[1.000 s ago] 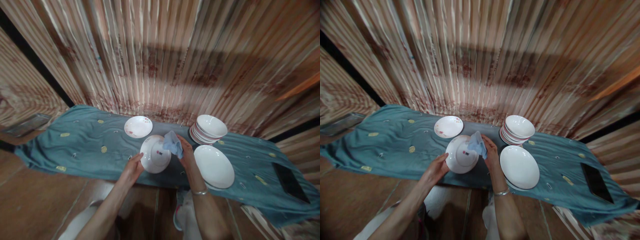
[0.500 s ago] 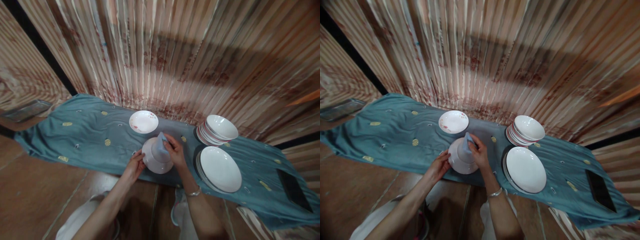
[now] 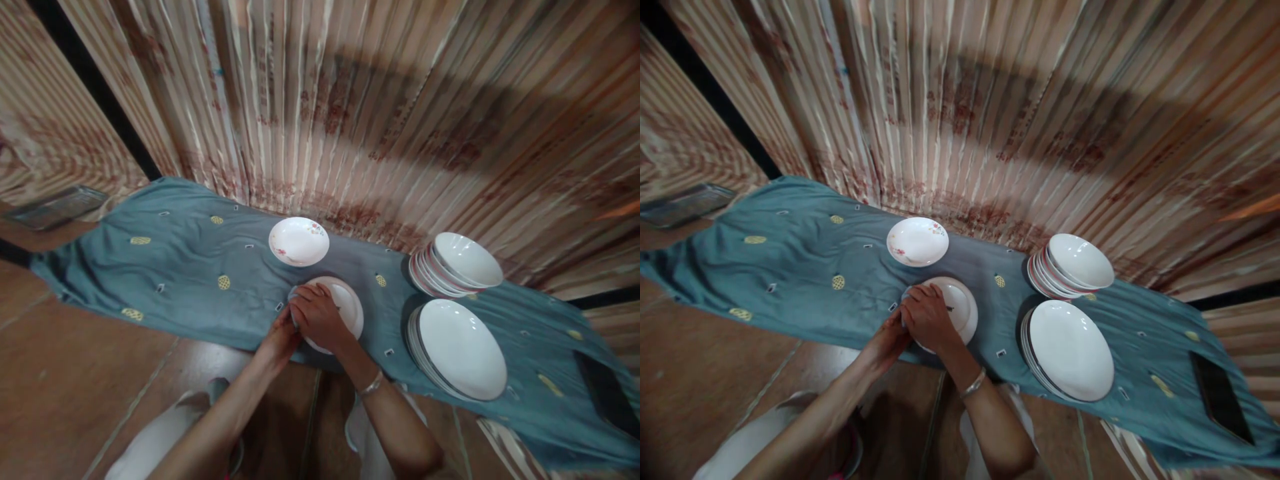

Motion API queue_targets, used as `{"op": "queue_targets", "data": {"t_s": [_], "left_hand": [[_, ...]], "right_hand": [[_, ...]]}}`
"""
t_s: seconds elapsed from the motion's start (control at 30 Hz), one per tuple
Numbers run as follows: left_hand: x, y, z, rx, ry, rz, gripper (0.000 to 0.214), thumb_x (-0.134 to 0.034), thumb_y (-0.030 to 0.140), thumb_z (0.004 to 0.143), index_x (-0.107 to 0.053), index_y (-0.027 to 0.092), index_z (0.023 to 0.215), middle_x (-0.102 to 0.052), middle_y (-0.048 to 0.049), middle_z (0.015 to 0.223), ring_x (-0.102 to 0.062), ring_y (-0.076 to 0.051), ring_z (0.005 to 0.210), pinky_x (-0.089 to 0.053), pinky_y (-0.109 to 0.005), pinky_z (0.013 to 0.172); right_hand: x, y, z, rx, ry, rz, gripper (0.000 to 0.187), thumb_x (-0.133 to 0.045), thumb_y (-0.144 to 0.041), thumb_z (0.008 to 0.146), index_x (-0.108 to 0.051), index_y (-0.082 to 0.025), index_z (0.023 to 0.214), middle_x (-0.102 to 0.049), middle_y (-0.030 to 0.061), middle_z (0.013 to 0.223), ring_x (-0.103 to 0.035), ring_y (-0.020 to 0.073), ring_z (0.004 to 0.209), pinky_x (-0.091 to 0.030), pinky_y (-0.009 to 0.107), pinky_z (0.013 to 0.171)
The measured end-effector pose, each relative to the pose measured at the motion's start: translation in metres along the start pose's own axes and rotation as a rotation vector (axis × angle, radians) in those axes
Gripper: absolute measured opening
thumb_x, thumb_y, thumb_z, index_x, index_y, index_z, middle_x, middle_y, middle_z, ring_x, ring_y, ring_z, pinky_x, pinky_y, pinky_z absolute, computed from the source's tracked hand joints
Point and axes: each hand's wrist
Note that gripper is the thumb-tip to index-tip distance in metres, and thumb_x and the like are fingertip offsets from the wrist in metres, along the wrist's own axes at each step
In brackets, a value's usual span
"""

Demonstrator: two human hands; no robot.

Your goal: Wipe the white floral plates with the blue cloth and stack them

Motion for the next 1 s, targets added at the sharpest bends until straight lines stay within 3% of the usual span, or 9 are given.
{"op": "queue_targets", "data": {"t_s": [0.13, 0.43, 0.6, 0.73, 1.0], "left_hand": [[0.000, 0.000, 0.001, 0.060, 0.035, -0.006, 0.051, -0.082, 0.005, 0.051, -0.069, 0.018, 0.098, -0.070, 0.0022, 0.074, -0.062, -0.010, 0.064, -0.049, -0.020, 0.063], [0.005, -0.001, 0.001, 0.092, 0.024, 0.023, 0.060, -0.090, 0.012, 0.051, -0.070, 0.017, 0.108, -0.075, -0.0010, 0.078, -0.067, -0.013, 0.069, -0.051, -0.023, 0.068], [0.006, -0.002, 0.002, 0.077, 0.009, 0.048, 0.060, -0.089, 0.013, 0.053, -0.070, 0.018, 0.109, -0.076, -0.0024, 0.082, -0.069, -0.015, 0.074, -0.052, -0.025, 0.071], [0.003, 0.000, 0.001, 0.072, 0.021, 0.053, 0.057, -0.089, 0.012, 0.054, -0.071, 0.017, 0.108, -0.076, -0.0029, 0.083, -0.068, -0.014, 0.071, -0.053, -0.024, 0.069], [0.004, 0.001, 0.002, 0.075, 0.048, 0.040, 0.058, -0.089, 0.009, 0.050, -0.073, 0.016, 0.105, -0.076, -0.0025, 0.082, -0.066, -0.012, 0.067, -0.052, -0.023, 0.064]], "right_hand": [[0.002, 0.013, 0.010, -0.057, 0.005, -0.020, 0.021, -0.048, -0.020, 0.099, -0.069, -0.020, 0.097, -0.072, 0.0084, 0.110, -0.060, 0.0242, 0.108, -0.039, 0.042, 0.102], [0.003, 0.049, 0.013, -0.174, 0.111, 0.063, 0.025, -0.045, -0.021, 0.100, -0.070, -0.018, 0.101, -0.073, 0.0110, 0.103, -0.066, 0.0233, 0.098, -0.048, 0.037, 0.095], [0.001, 0.075, 0.000, -0.271, 0.172, 0.148, 0.028, -0.044, -0.024, 0.099, -0.070, -0.021, 0.109, -0.074, 0.0106, 0.109, -0.067, 0.0227, 0.103, -0.049, 0.038, 0.098], [-0.003, 0.094, -0.013, -0.376, 0.298, 0.339, 0.025, -0.050, -0.030, 0.096, -0.072, -0.023, 0.106, -0.074, 0.0118, 0.110, -0.067, 0.0235, 0.103, -0.049, 0.042, 0.100], [-0.002, 0.103, -0.042, -0.525, 0.414, 0.518, 0.023, -0.061, -0.043, 0.090, -0.073, -0.027, 0.103, -0.076, 0.0080, 0.109, -0.068, 0.0241, 0.105, -0.046, 0.044, 0.107]]}}
Point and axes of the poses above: each hand's wrist, its own z-axis towards the middle knuckle, its own x-axis out of the back of the hand, y = z × x
